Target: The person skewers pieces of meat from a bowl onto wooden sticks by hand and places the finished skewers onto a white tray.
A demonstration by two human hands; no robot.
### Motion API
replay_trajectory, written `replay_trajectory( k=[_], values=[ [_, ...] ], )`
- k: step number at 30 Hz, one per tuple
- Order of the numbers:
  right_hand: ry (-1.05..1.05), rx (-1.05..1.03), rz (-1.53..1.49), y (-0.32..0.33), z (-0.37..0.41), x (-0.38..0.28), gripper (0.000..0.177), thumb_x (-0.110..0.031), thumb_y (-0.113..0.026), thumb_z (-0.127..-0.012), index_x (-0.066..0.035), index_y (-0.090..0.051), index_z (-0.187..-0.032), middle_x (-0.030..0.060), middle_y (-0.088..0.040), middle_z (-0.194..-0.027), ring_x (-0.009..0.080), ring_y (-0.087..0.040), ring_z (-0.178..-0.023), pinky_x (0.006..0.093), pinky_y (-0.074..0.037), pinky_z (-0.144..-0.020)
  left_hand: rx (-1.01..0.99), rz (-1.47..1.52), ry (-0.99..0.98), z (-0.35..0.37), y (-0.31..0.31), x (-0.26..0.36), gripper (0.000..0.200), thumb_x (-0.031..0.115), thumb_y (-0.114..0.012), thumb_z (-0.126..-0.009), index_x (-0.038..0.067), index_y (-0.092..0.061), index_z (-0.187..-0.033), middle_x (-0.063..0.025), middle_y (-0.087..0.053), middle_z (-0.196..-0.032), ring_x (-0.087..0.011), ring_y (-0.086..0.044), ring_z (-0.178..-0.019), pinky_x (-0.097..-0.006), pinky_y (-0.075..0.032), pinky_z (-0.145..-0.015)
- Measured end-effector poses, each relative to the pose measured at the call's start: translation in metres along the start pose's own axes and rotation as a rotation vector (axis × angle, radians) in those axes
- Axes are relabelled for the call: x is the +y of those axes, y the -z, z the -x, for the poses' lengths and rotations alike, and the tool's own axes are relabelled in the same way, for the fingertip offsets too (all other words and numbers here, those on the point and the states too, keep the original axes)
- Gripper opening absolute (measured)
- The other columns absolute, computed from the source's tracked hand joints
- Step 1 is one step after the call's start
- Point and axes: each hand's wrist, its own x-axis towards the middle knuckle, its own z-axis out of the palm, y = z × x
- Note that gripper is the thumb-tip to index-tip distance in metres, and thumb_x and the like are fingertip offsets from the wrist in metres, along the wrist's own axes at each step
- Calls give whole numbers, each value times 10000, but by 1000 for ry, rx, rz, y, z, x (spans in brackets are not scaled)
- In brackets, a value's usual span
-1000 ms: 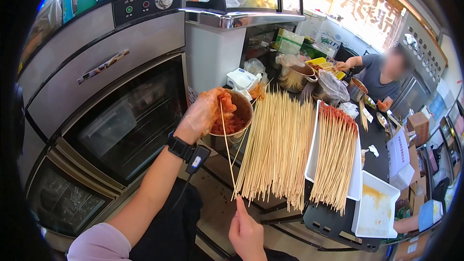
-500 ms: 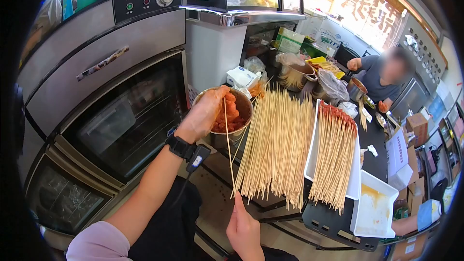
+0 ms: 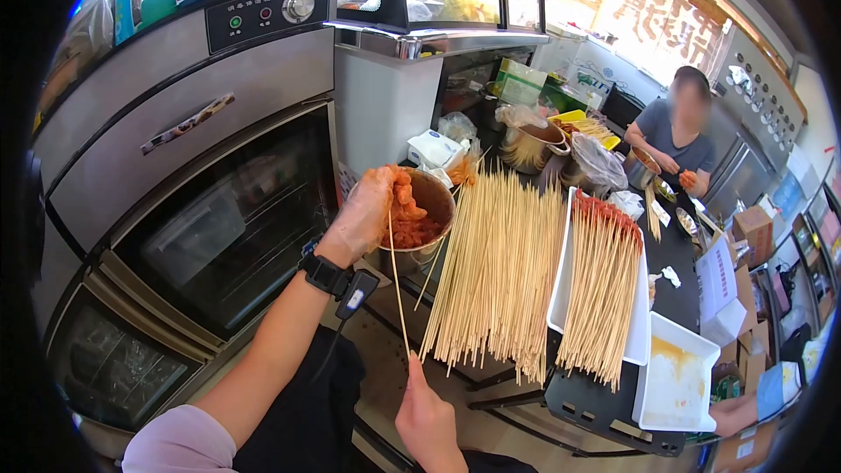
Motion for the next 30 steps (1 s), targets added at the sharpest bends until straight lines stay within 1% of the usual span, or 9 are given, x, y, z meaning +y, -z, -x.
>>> replay_trajectory(
  k=[4, 6, 7, 9, 13, 15, 22, 24, 30],
  values=[
    [73, 68, -4, -8, 0, 4, 385, 8, -486, -844, 1, -466, -1229, 161, -478, -558, 263, -510, -454, 323, -412, -465, -5, -15, -27, -13, 16, -19, 304, 227, -279, -950, -24, -440, -894, -86, -485, -712, -173, -510, -611, -346, -527, -666],
    [67, 56, 3, -12, 1, 8, 388, 12, -486, -843, 4, -464, -1230, 159, -479, -558, 260, -508, -451, 321, -412, -462, -36, -678, -477, -37, 42, -47, 288, 221, -283, -947, -15, -440, -895, -85, -489, -719, -174, -510, -611, -336, -524, -675],
    [60, 44, 9, -13, 1, 9, 390, 15, -486, -842, 6, -461, -1232, 157, -480, -558, 256, -507, -447, 319, -412, -459, -35, -678, -478, -37, 41, -48, 288, 221, -283, -947, -15, -440, -895, -85, -489, -719, -174, -510, -611, -336, -524, -675],
    [58, 59, -1, -15, 0, 9, 395, 22, -486, -840, 8, -459, -1234, 157, -480, -559, 256, -506, -446, 318, -413, -459, 41, -543, -299, -32, 36, -47, 280, 212, -285, -944, -6, -451, -886, -82, -492, -720, -171, -515, -623, -316, -515, -677],
    [69, 96, -14, -20, -2, 8, 412, 43, -481, -834, 13, -445, -1244, 154, -470, -554, 251, -502, -442, 309, -412, -460, 8, -652, -364, -35, 38, -48, 279, 212, -286, -944, 6, -463, -878, -84, -509, -740, -162, -523, -643, -293, -504, -679],
    [65, 42, 11, -22, -3, 12, 486, 58, -491, -786, 11, -413, -1263, 156, -509, -596, 281, -535, -492, 340, -436, -470, 36, -384, -148, -18, 23, -33, 286, 231, -299, -953, 17, -479, -891, -80, -532, -782, -144, -537, -691, -282, -496, -683],
    [43, 97, 7, -26, -16, 8, 394, 41, -462, -843, 19, -445, -1236, 176, -466, -575, 256, -491, -447, 292, -400, -459, -18, -504, -376, -5, 11, -24, 313, 321, -382, -952, 38, -515, -969, -50, -575, -815, -108, -555, -706, -246, -481, -663],
    [31, 121, 4, -24, -23, 10, 374, 33, -455, -849, 25, -453, -1224, 173, -467, -579, 243, -484, -448, 289, -396, -460, -160, -91, 141, 10, -9, 6, 291, 315, -432, -938, 45, -526, -994, -41, -598, -845, -97, -565, -717, -226, -477, -673],
    [-128, 259, -19, 5, -32, 31, 347, 2, -425, -867, 35, -452, -1211, 146, -469, -607, 174, -459, -495, 278, -400, -494, -250, -85, 83, 12, -15, 6, 232, 315, -527, -898, 85, -533, -933, 36, -567, -797, -1, -508, -647, -144, -436, -567]
  ],
)
